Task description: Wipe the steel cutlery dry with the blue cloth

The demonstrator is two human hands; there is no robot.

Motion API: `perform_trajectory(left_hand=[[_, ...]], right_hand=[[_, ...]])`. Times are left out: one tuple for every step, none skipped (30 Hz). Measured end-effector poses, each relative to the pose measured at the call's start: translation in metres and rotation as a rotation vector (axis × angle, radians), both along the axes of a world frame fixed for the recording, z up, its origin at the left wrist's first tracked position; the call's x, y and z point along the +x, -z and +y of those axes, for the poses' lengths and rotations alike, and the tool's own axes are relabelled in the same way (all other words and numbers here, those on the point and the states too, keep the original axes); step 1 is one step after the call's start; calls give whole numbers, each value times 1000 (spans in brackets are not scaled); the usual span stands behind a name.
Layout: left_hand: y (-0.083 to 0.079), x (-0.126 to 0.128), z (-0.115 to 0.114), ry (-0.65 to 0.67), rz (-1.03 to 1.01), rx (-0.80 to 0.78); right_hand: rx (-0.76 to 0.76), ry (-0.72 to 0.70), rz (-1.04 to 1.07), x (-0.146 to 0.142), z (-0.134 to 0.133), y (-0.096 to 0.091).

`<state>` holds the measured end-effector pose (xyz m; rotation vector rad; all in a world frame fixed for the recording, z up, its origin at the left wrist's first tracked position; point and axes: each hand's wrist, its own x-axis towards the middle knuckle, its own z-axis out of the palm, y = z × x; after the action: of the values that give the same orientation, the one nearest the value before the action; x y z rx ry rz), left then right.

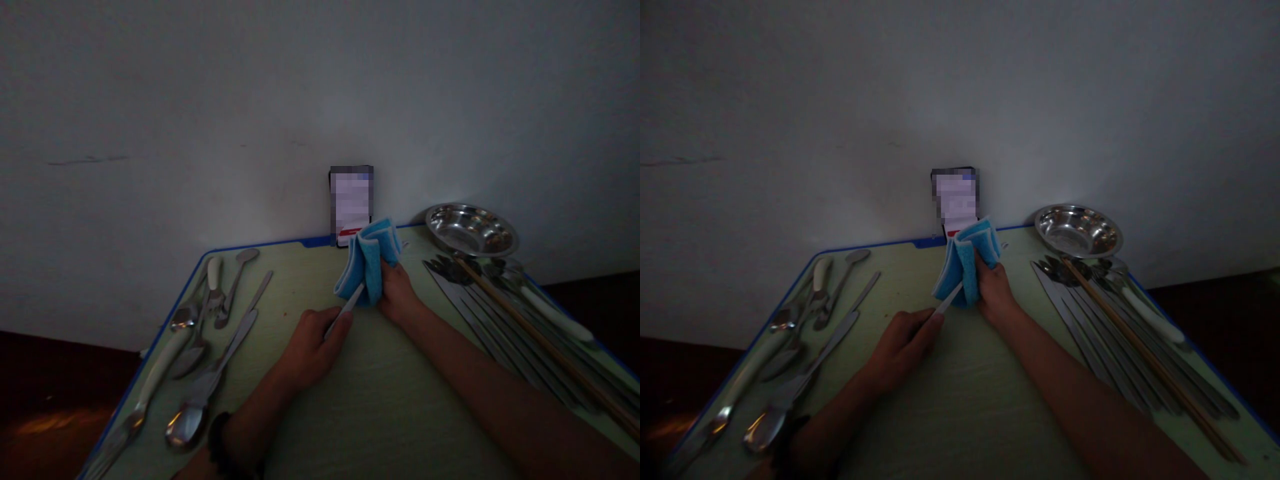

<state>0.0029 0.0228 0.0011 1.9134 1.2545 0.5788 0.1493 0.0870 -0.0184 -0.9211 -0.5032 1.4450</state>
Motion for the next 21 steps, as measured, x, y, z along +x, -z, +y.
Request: perform_trajectory(left_hand=[[0, 0, 0, -7, 0, 8], [0, 1, 0, -13, 0, 14], [0, 1, 0, -19, -1, 17], [-1, 1, 0, -26, -4, 18], [-2, 1, 0, -30, -10, 12], [-3, 1, 0, -30, -21, 1], [-4, 1, 0, -22, -39, -16], [-5, 0, 0, -4, -66, -35], [-6, 0, -1, 22, -101, -56], [-7, -1, -1, 52, -141, -74], [-7, -2, -2, 84, -181, -87], [-8, -3, -2, 112, -222, -90], [-8, -4, -2, 140, -257, -91], [-8, -5, -3, 165, -284, -89], [-9, -6, -3, 187, -303, -87], [-9, -6, -3, 203, -316, -88], [-9, -6, -3, 211, -322, -90], [-9, -6, -3, 209, -322, -89], [-9, -6, -3, 198, -316, -85], [-9, -6, -4, 178, -309, -75], [-8, -5, -4, 155, -299, -63]], right_hand=[[0, -3, 7, 0, 0, 0], [-1, -1, 13, 0, 0, 0], [-5, 3, 18, 0, 0, 0], [-11, 9, 20, 0, 0, -1], [-16, 18, 21, 0, 0, -1], [-22, 29, 23, 0, 0, -1], [-28, 41, 27, 0, 0, -1], [-35, 55, 38, 0, 0, -1], [-45, 70, 55, 1, 0, -1], [-58, 84, 76, 1, 0, 0], [-75, 93, 97, 2, 1, 0], [-93, 99, 116, 2, 1, 0], [-103, 97, 133, 3, 2, 0], [-105, 91, 151, 3, 2, 0], [-101, 84, 170, 4, 3, 0], [-95, 76, 190, 4, 4, -1], [-92, 71, 206, 5, 5, -1], [-91, 60, 215, 6, 6, -1], [-93, 45, 215, 7, 6, -1], [-96, 30, 209, 7, 7, -2], [-96, 13, 205, 8, 7, -2]])
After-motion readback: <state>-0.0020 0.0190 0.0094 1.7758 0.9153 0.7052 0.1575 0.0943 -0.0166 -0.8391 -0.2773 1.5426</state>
